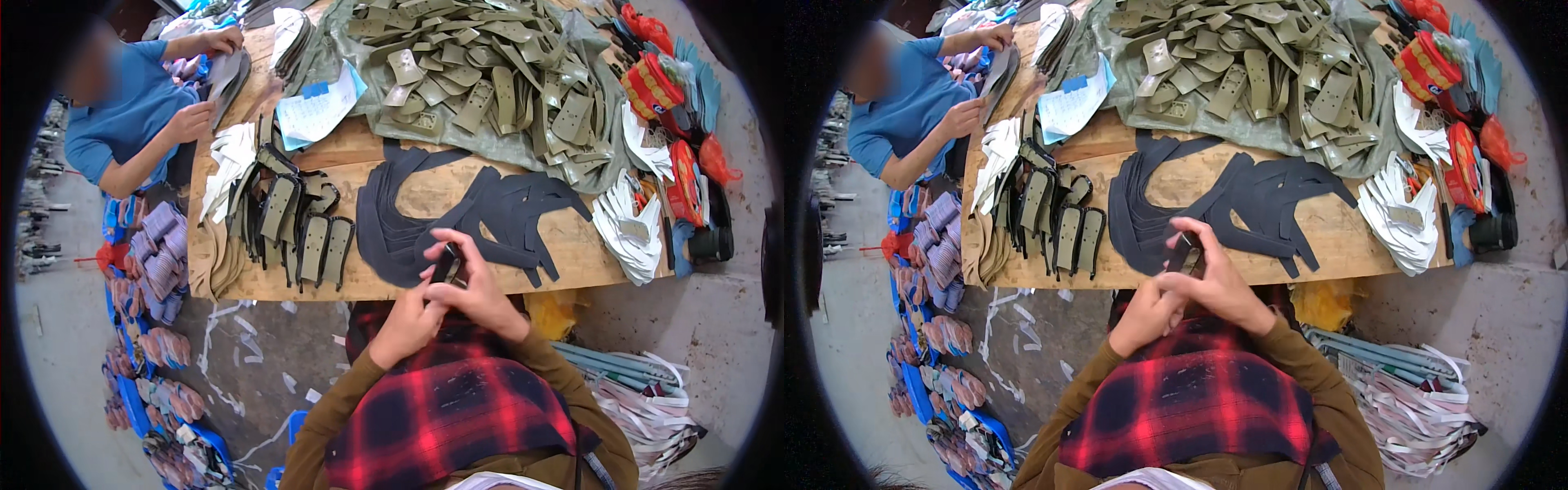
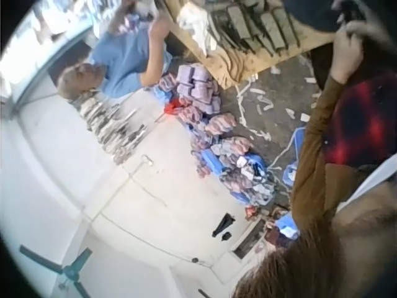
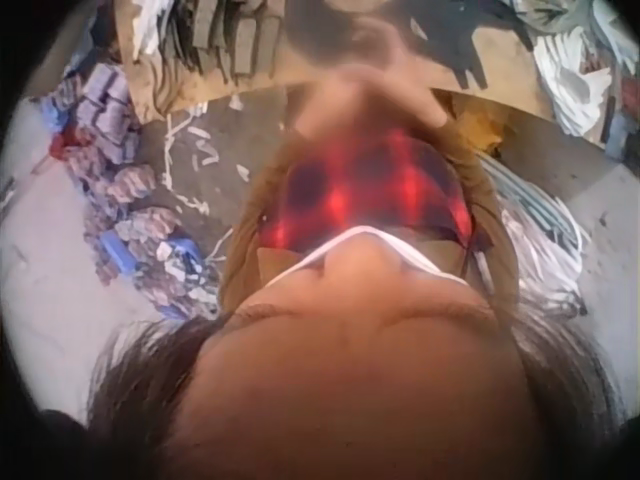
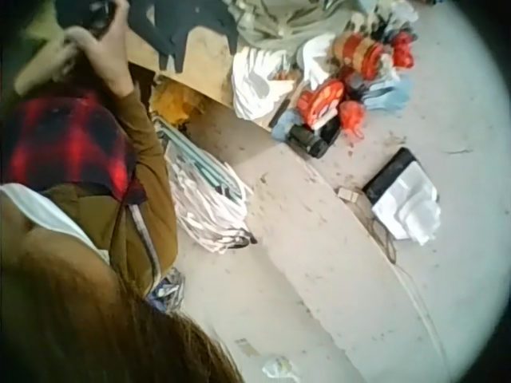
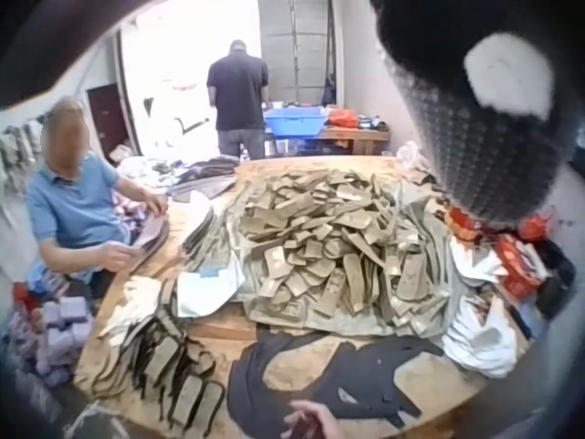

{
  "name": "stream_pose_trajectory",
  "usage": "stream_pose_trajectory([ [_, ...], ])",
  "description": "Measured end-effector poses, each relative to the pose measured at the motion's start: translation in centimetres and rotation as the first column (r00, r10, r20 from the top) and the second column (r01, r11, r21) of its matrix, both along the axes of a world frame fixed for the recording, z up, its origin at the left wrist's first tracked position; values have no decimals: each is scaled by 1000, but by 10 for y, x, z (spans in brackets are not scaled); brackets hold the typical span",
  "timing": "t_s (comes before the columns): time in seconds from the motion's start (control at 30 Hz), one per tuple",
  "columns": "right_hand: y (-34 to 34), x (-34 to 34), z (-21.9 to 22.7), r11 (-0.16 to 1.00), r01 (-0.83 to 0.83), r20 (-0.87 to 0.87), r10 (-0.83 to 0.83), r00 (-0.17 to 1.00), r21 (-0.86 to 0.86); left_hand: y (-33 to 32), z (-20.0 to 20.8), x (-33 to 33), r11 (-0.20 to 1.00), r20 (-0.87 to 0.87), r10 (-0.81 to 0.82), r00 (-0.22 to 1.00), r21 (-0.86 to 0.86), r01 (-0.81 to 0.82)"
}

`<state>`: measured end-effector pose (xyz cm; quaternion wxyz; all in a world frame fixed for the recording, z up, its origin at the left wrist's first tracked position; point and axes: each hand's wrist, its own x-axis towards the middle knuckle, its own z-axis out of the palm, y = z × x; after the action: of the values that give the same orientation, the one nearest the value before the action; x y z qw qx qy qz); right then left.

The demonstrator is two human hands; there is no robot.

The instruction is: The person assembles shoe parts by hand, repeatedly picking up a small beige rectangular piece and a black curved piece, aligning them, and pressing them together. The person handles the components one at a time, placing the finished assemblies on the table.

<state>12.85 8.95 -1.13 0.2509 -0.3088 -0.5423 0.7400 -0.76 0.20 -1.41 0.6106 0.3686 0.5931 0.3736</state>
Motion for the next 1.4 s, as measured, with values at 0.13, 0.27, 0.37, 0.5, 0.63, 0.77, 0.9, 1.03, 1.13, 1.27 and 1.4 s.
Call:
stream_pose_trajectory([
  [0.13,6,-7,-5,939,100,124,-149,981,329,-9,-3,2,986,-93,-45,995,156,59],
  [0.27,47,-16,-3,930,249,12,-262,965,272,-3,44,-30,981,-275,190,942,20,-192],
  [0.37,73,-18,-9,895,221,95,-277,956,388,-1,18,-98,860,-663,484,571,480,-172],
  [0.5,61,-23,-14,597,12,202,-290,936,802,0,-5,-146,770,-764,620,178,636,48],
  [0.63,18,-6,-23,543,-187,390,-286,875,819,-14,-14,-121,790,-793,607,58,609,65],
  [0.77,-14,3,-41,514,-308,522,-348,778,801,-27,-31,-62,788,-535,583,612,555,-267],
  [0.9,-4,11,-38,662,-233,489,-230,841,712,-25,-44,-20,967,52,230,972,-128,-222],
  [1.03,20,24,-1,806,-398,397,223,890,438,-10,-40,-13,957,347,290,892,-125,-262],
  [1.13,57,28,15,750,-634,403,530,746,187,1,-38,-17,931,492,339,802,-56,-360],
  [1.27,140,8,7,531,-166,350,-267,898,831,2,-11,-22,863,657,437,615,-113,-493],
  [1.4,224,-13,-29,-247,-588,358,-596,719,770,-14,-37,-35,868,872,375,314,-212,-448],
])
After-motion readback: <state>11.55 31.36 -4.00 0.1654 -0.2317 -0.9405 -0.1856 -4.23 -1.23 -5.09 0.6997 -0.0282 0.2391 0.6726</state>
